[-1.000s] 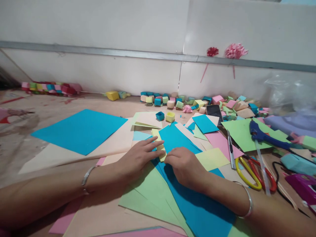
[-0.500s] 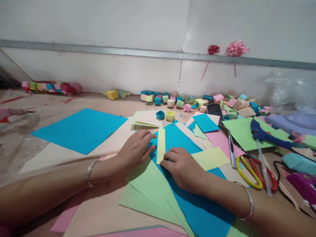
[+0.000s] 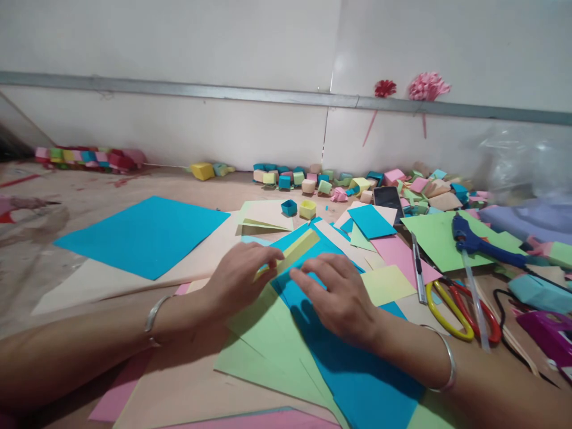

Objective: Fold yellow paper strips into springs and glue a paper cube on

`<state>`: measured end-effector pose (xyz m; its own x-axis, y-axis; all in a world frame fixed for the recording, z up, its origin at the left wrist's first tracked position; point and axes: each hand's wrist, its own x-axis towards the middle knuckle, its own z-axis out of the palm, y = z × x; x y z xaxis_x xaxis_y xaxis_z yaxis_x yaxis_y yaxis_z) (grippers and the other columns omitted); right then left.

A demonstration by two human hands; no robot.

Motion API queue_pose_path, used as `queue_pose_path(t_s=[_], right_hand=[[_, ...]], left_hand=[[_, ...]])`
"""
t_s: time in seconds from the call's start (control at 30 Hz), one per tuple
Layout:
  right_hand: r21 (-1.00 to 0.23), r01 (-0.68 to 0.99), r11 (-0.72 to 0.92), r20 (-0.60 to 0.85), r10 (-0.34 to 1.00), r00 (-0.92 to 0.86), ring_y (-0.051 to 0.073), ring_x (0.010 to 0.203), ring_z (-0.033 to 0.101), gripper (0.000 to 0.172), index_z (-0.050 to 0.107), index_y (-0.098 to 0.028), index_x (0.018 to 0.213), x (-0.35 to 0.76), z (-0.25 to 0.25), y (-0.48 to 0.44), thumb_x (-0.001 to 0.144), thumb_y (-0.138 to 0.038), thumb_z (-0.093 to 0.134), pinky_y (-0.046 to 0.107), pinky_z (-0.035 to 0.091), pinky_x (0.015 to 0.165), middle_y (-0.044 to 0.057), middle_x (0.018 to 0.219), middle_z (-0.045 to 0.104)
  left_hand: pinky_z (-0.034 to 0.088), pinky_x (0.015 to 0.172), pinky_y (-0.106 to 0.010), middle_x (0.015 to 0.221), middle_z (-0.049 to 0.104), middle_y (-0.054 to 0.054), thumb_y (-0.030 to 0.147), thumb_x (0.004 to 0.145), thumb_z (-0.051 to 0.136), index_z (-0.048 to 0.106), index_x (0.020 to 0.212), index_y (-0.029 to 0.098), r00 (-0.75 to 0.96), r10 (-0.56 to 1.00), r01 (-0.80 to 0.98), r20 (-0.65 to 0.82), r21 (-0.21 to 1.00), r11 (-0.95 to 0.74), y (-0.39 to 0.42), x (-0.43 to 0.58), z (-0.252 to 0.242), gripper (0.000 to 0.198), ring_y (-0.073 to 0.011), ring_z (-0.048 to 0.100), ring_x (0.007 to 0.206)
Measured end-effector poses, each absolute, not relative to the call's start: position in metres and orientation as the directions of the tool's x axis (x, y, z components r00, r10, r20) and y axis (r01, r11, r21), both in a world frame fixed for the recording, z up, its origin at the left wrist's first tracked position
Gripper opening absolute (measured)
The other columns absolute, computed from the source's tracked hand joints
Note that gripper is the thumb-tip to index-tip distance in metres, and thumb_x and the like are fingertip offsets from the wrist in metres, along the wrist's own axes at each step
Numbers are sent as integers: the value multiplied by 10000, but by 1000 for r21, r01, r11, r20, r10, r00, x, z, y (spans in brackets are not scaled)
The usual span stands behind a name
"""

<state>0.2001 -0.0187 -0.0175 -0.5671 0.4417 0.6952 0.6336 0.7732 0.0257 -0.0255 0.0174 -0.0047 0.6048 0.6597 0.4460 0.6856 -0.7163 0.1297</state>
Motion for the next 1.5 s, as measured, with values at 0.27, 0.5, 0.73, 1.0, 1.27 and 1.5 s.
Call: queue_pose_path(t_s=[0.27,0.5,0.73,1.0,1.27,1.5], right_hand=[[412,712,569,672,338,-659,205,825,513,121,677,-158,842,205,-9,-14,860,-83,584,356,335,712,75,844,662],[246,706,664,573,488,-659,190,799,506,148,666,-138,925,203,-21,-10,919,-123,519,334,316,691,74,885,667],[178,724,666,448,600,-662,184,720,447,255,620,-159,723,207,-32,-4,927,-111,475,321,285,670,49,733,603],[88,791,605,431,693,-578,176,675,425,286,587,-162,724,211,-39,5,949,-159,411,311,251,621,51,708,556],[-282,838,466,241,880,-409,167,728,514,247,536,-186,742,215,-33,12,945,-311,472,276,301,623,27,750,577],[-349,845,406,198,913,-357,153,687,495,236,501,-200,709,217,-32,13,896,-341,537,266,299,603,0,718,555]], left_hand=[[275,613,-346,732,643,-12,139,929,491,598,846,187,758,382,604,528,-348,-717,16,-27,-3,144,-189,509,741],[299,628,-319,783,640,-35,140,925,494,611,852,161,778,505,601,374,-210,-771,22,-28,-15,139,-178,529,752],[300,587,-317,794,628,-35,189,910,549,645,793,177,763,601,637,240,-121,-761,23,-25,-17,152,-179,513,705],[307,597,-300,799,621,-46,213,905,549,670,779,178,704,679,700,209,-39,-713,24,-25,-15,178,-184,511,726],[281,588,-310,745,630,-46,358,938,487,660,767,172,605,789,792,112,26,-611,36,-26,-4,306,-190,494,686],[260,550,-300,695,600,-40,420,920,454,606,709,188,540,841,837,21,91,-540,45,-31,-3,349,-192,506,677]])
